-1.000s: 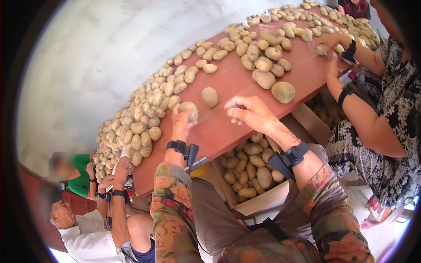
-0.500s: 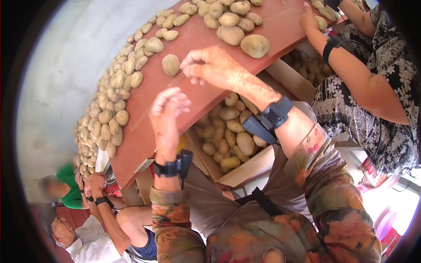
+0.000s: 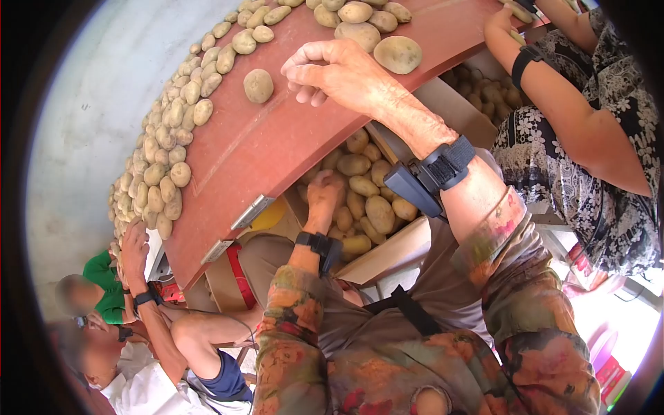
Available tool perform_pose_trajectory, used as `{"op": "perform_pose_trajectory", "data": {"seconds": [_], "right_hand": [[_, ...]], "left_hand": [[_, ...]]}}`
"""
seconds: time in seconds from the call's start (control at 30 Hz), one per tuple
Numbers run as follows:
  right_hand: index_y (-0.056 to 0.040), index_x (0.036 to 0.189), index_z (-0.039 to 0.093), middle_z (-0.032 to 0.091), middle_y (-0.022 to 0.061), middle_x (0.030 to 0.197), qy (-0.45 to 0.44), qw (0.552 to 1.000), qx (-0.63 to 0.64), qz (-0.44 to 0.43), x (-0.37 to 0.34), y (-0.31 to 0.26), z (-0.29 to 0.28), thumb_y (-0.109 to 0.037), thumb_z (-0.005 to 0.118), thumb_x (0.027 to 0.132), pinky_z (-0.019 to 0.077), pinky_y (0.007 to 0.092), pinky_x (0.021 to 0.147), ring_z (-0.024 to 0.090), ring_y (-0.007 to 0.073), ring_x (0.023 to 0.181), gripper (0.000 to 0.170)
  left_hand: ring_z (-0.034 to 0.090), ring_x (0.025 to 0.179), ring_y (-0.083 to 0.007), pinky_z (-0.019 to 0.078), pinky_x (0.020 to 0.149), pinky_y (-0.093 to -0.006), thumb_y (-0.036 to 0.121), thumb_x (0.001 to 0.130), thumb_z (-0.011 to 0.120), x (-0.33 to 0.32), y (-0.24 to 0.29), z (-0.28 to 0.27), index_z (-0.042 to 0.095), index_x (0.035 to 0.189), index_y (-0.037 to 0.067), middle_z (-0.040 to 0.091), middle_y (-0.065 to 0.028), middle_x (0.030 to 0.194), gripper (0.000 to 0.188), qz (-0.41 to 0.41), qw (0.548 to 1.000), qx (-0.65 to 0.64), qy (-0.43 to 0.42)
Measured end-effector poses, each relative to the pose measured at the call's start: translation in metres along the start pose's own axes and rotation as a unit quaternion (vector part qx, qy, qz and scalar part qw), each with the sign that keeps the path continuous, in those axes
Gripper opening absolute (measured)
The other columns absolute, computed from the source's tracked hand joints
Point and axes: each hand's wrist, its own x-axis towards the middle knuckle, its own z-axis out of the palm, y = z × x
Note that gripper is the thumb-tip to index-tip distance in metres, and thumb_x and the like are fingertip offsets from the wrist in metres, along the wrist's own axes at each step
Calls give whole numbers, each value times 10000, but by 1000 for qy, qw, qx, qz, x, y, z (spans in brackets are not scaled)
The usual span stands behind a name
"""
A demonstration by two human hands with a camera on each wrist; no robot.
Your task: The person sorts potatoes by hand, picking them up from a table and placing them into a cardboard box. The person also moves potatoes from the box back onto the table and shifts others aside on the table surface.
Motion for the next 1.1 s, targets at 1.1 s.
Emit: {"op": "perform_pose_trajectory", "data": {"seconds": [1.1], "right_hand": [[2,952,644,621,29,761,-26,999,19,28,11,0,17,-172,582,866,470,263,598,596,101,679,204]], "left_hand": [[566,1101,-324,475,919,-431,292,728,685,26,-9,0,518,1243,26,592,-185,1167,603,76,981,12,-180]]}}
